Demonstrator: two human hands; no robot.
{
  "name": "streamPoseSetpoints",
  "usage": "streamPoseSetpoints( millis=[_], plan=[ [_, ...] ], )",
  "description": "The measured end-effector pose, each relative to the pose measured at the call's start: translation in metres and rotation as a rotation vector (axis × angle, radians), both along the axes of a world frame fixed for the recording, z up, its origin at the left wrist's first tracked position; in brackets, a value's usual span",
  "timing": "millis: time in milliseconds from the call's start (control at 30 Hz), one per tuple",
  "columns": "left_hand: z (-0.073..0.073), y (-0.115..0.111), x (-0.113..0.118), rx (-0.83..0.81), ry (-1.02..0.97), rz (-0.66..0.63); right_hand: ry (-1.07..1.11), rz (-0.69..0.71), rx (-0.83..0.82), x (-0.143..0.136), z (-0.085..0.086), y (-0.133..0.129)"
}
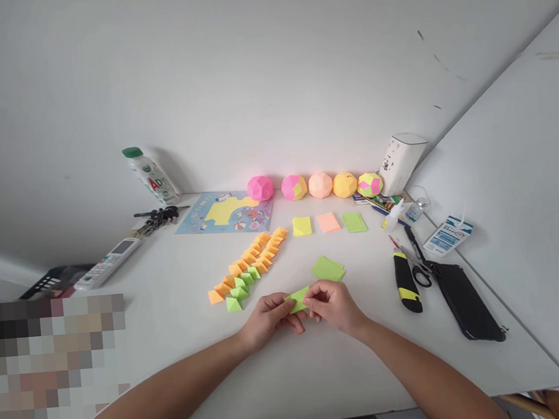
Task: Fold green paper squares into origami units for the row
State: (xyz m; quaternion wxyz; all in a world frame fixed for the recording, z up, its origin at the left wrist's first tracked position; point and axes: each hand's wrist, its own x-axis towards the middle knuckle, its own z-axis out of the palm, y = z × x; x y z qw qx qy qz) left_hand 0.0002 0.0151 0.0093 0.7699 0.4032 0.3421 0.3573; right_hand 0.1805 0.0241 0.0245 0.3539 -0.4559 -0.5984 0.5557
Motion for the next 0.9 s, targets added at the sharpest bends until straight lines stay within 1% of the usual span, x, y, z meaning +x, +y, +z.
streamPoseSetpoints(
  millis=[267,500,767,900],
  plan=[
    [-0.0041,-0.0006,0.0021,0.026,0.027,-0.001,-0.002,-0.023,0.008,0.0001,-0.0023,-0.0012],
    [-0.0018,-0.0013,0.0039,0.03,0.097,-0.004,-0.029,-0.032,-0.007,-0.0007,0.0001,-0.0023],
    [-0.0048,0.0006,0.0015,0.032,0.062,-0.068,-0.03,-0.015,0.007,-0.0009,0.0002,-0.0027],
    [-0.0032,0.0007,0.0017,0.024,0.081,-0.056,-0.016,-0.008,0.007,-0.0013,-0.0022,-0.0031]
  ],
)
